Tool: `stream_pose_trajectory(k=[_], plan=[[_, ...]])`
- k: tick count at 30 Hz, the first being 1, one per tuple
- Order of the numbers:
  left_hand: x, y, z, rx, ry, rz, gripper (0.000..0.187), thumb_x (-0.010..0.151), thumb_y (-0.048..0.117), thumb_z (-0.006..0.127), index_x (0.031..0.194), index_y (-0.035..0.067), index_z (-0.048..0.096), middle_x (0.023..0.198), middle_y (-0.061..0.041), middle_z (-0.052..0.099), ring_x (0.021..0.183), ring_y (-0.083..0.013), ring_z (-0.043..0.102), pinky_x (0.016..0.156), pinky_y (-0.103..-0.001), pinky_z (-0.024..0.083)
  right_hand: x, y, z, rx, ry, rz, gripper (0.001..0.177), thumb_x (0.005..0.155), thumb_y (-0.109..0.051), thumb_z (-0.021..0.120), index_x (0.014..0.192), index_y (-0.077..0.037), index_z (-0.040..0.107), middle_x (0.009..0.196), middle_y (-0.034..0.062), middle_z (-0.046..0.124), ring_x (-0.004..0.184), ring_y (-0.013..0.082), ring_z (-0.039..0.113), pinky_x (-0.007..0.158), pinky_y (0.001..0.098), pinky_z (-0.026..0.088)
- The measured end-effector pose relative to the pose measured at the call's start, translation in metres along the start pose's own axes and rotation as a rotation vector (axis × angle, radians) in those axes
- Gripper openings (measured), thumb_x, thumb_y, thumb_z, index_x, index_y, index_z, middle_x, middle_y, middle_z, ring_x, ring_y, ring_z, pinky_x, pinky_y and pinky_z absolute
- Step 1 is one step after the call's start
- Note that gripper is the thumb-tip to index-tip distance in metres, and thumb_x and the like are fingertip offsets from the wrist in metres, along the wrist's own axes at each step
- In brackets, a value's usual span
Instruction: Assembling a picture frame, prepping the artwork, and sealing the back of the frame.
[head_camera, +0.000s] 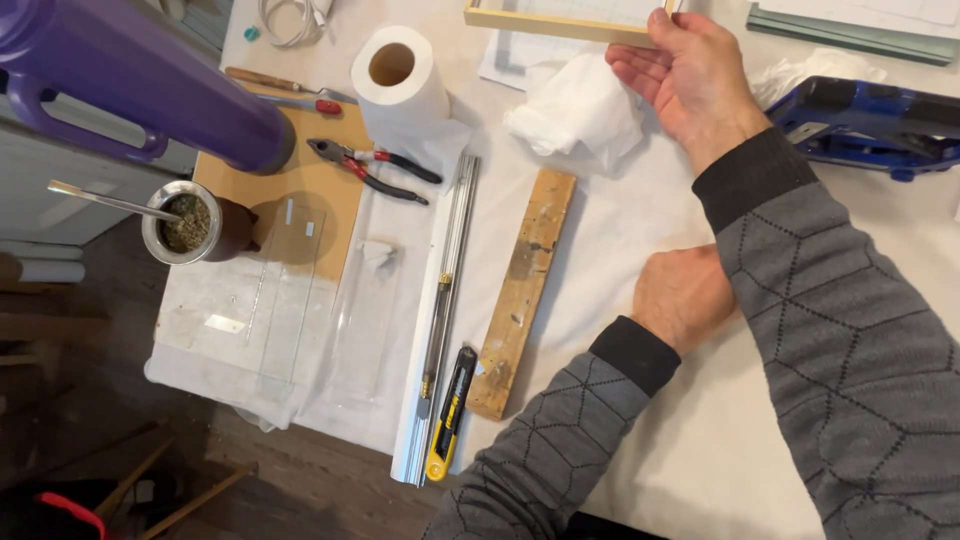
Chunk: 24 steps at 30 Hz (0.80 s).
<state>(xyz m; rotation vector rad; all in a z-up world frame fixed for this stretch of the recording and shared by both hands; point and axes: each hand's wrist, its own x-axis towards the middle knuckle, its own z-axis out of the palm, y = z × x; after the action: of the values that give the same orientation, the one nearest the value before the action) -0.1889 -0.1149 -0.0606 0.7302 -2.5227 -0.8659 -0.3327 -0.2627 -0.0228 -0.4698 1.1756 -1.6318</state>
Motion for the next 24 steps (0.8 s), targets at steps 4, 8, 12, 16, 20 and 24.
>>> stream_pose_trajectory(k=[4, 8, 12, 16, 20, 24], plan=[[0.000, -0.001, 0.005, 0.032, -0.017, 0.003, 0.018, 0.086, 0.030, 0.068, 0.082, 0.012, 0.067, 0.079, -0.006, 0.072, 0.074, -0.0278, 0.072, 0.062, -0.042, 0.055, 0.010, 0.005, -0.005, -0.019, 0.005, 0.009, 0.026, 0.111, -0.021, 0.055, 0.123, 0.002, 0.057, 0.108, 0.0150, 0.071, 0.097, 0.0231, 0.076, 0.090, 0.0341, 0.067], [0.002, 0.002, 0.002, 0.020, -0.040, -0.008, 0.026, 0.090, 0.036, 0.067, 0.082, 0.012, 0.067, 0.077, -0.005, 0.071, 0.071, -0.0264, 0.071, 0.060, -0.041, 0.055, 0.021, 0.013, -0.011, -0.028, -0.002, 0.030, 0.025, 0.111, -0.020, 0.054, 0.123, 0.002, 0.058, 0.108, 0.0144, 0.072, 0.094, 0.0204, 0.075, 0.087, 0.0324, 0.066], [0.000, 0.000, 0.006, 0.050, -0.057, -0.002, 0.029, 0.090, 0.041, 0.067, 0.083, 0.013, 0.067, 0.076, -0.005, 0.070, 0.070, -0.0253, 0.071, 0.058, -0.041, 0.055, 0.031, 0.019, -0.011, -0.097, 0.034, 0.033, 0.024, 0.112, -0.020, 0.055, 0.123, 0.001, 0.059, 0.106, 0.0128, 0.071, 0.090, 0.0169, 0.075, 0.083, 0.0300, 0.067], [-0.001, 0.001, 0.005, 0.007, -0.056, -0.018, 0.030, 0.088, 0.044, 0.067, 0.084, 0.014, 0.068, 0.074, -0.004, 0.070, 0.068, -0.0252, 0.071, 0.056, -0.041, 0.054, 0.035, 0.023, -0.007, -0.181, 0.034, -0.011, 0.021, 0.112, -0.020, 0.057, 0.122, -0.001, 0.058, 0.103, 0.0119, 0.072, 0.085, 0.0155, 0.074, 0.077, 0.0294, 0.067], [0.000, 0.000, 0.006, 0.009, -0.063, -0.043, 0.033, 0.087, 0.046, 0.068, 0.083, 0.014, 0.067, 0.074, -0.004, 0.070, 0.069, -0.0258, 0.070, 0.057, -0.041, 0.053, 0.040, 0.026, -0.002, -0.240, 0.135, 0.007, 0.021, 0.107, -0.020, 0.061, 0.119, -0.007, 0.051, 0.098, 0.0112, 0.074, 0.079, 0.0161, 0.077, 0.066, 0.0292, 0.066], [-0.004, -0.001, 0.008, -0.005, -0.078, -0.056, 0.031, 0.090, 0.044, 0.068, 0.082, 0.015, 0.067, 0.074, -0.003, 0.068, 0.070, -0.0258, 0.069, 0.058, -0.041, 0.052, 0.037, 0.032, -0.005, -0.339, 0.137, -0.041, 0.028, 0.109, -0.022, 0.066, 0.125, -0.004, 0.051, 0.095, 0.0123, 0.074, 0.076, 0.0157, 0.075, 0.064, 0.0289, 0.065]])
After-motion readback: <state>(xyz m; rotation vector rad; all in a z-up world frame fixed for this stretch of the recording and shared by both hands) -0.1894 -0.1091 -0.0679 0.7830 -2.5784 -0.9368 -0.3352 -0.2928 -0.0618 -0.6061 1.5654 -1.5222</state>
